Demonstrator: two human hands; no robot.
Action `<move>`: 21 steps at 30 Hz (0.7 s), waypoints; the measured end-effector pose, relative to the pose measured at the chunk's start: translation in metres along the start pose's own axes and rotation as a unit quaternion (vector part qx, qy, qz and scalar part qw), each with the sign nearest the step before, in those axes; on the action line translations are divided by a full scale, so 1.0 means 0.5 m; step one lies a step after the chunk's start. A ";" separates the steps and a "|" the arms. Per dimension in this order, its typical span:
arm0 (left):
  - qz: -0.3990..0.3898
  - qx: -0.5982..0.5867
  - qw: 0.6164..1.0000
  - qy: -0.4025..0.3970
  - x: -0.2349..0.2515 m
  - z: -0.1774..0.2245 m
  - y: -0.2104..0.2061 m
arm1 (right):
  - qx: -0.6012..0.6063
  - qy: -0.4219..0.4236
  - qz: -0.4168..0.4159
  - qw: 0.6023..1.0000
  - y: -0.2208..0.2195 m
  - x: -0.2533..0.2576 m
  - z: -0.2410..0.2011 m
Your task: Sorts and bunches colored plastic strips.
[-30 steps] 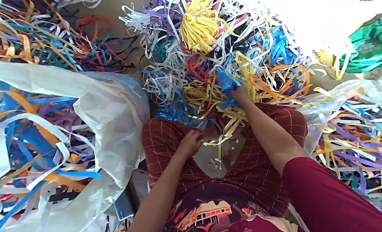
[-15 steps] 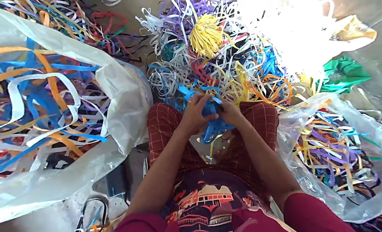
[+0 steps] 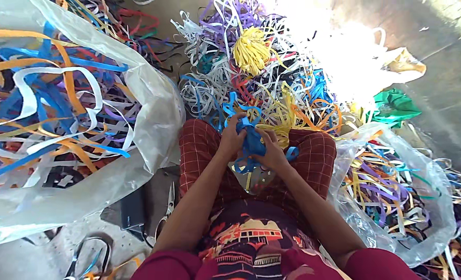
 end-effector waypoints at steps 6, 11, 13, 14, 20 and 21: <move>-0.100 0.032 0.994 -0.028 -0.004 0.014 -0.010 | -0.100 -0.042 0.015 0.994 0.016 0.026 -0.008; -0.025 0.171 0.985 -0.001 -0.010 0.013 0.020 | -0.112 0.076 0.058 0.989 0.007 0.021 0.021; 0.020 0.164 0.986 0.007 -0.015 0.018 0.031 | -0.062 0.145 0.086 0.984 0.003 0.010 0.019; 0.037 0.146 0.988 0.012 -0.015 0.019 0.038 | -0.028 0.177 0.091 0.980 0.004 0.005 0.015; 0.101 -0.020 0.995 0.007 0.028 0.014 0.093 | 0.188 0.275 0.048 0.942 0.026 -0.018 -0.031; 0.112 -0.028 0.993 -0.009 0.033 0.018 0.094 | 0.217 0.273 0.042 0.936 0.028 -0.017 -0.037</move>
Point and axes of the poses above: each hand's wrist, its own x-axis towards the middle knuckle, its own y-axis out of the back of the hand, z = x × y, the point moved 3 cm from there along x, towards the middle knuckle, and after that the axes turned 9 degrees about -z, right-handed, at the moved point
